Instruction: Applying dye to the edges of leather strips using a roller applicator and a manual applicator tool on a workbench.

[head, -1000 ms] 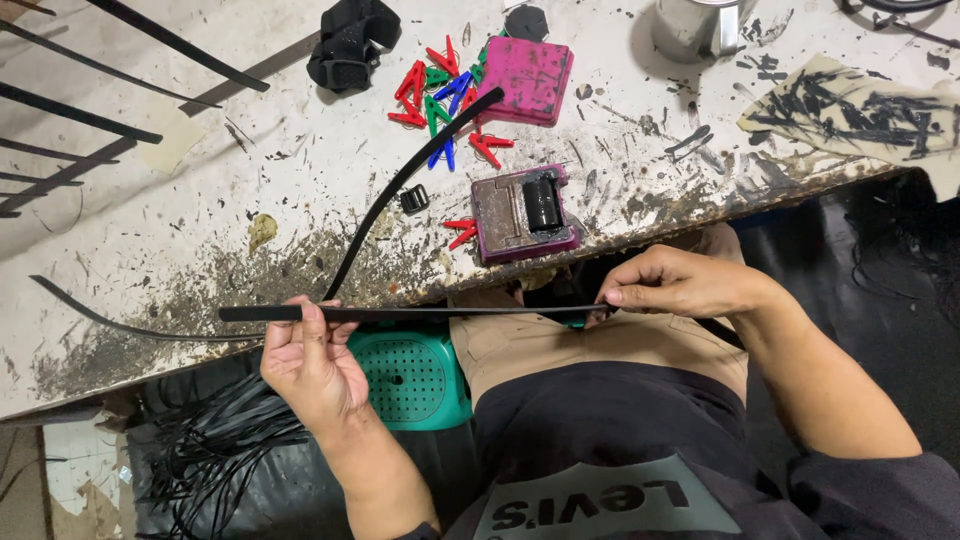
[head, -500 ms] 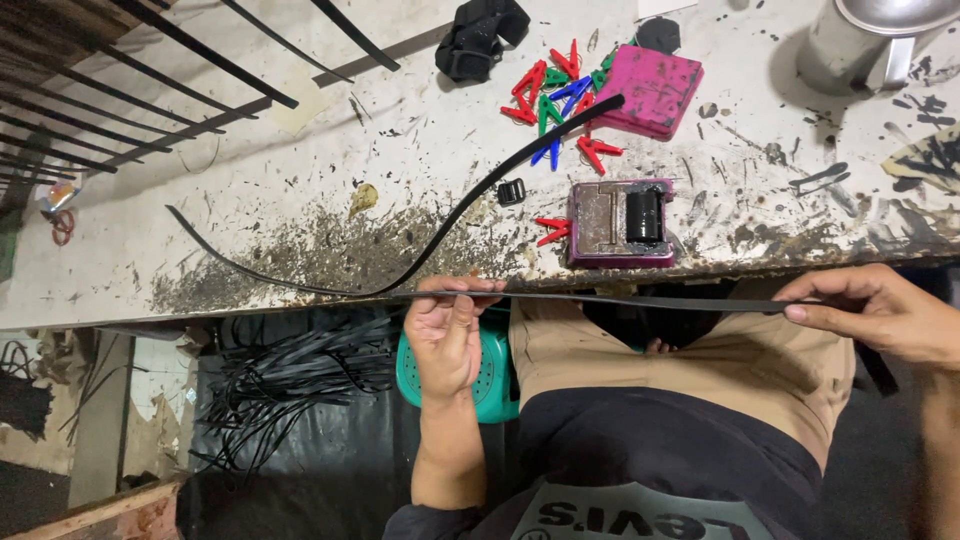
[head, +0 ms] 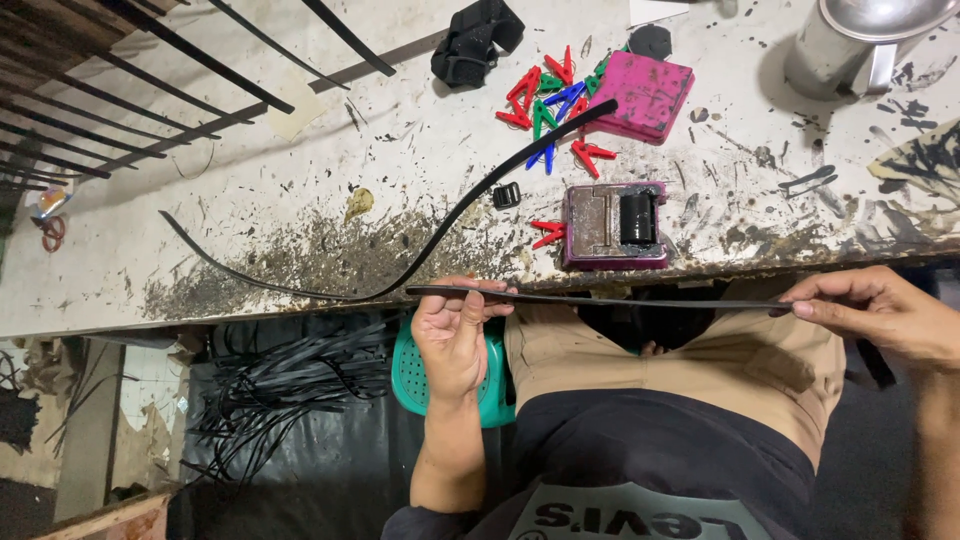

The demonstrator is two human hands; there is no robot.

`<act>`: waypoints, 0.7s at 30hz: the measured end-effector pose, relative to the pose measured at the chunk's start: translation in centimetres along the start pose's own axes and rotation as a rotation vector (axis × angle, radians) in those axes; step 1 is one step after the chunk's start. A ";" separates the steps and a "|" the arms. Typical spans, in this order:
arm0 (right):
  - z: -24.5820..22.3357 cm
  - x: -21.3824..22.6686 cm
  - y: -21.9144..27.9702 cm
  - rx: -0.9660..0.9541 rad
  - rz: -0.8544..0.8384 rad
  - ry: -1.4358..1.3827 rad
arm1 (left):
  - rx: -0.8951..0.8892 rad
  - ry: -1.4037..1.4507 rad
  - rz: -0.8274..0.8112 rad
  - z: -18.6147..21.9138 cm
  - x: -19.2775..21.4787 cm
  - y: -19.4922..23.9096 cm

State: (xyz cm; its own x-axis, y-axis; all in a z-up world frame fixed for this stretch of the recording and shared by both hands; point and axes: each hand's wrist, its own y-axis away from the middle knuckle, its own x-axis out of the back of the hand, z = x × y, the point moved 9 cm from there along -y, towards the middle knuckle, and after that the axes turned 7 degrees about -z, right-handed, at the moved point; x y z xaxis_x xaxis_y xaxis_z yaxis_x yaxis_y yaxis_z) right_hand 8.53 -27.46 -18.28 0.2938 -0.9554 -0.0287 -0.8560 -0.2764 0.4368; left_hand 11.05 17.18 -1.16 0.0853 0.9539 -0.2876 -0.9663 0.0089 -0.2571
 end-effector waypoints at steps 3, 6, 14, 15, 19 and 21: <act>1.5 0.7 -0.3 -0.024 0.000 -0.007 | 0.011 -0.002 0.029 -0.4 0.3 0.1; 1.2 0.4 0.0 0.010 -0.016 -0.123 | 0.006 -0.023 0.058 -0.4 0.5 0.1; 1.7 1.4 -0.2 0.078 -0.033 -0.004 | -0.002 0.000 -0.050 0.5 -1.1 -0.4; 1.4 0.8 0.1 0.084 -0.043 -0.002 | -0.009 -0.007 -0.042 0.6 -1.2 -0.5; 2.3 1.9 -0.2 0.112 0.058 0.001 | -0.003 0.033 -0.082 0.7 -1.5 -0.5; 2.7 2.0 -0.5 0.107 0.042 0.056 | 0.003 0.032 -0.090 0.6 -1.6 -0.5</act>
State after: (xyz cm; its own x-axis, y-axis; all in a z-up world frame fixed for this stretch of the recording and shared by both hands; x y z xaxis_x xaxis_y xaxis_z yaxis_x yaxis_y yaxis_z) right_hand 8.36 -29.53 -20.98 0.2777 -0.9599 0.0388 -0.9076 -0.2489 0.3380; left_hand 11.26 15.80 0.01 0.1792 0.9391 -0.2933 -0.9552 0.0947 -0.2802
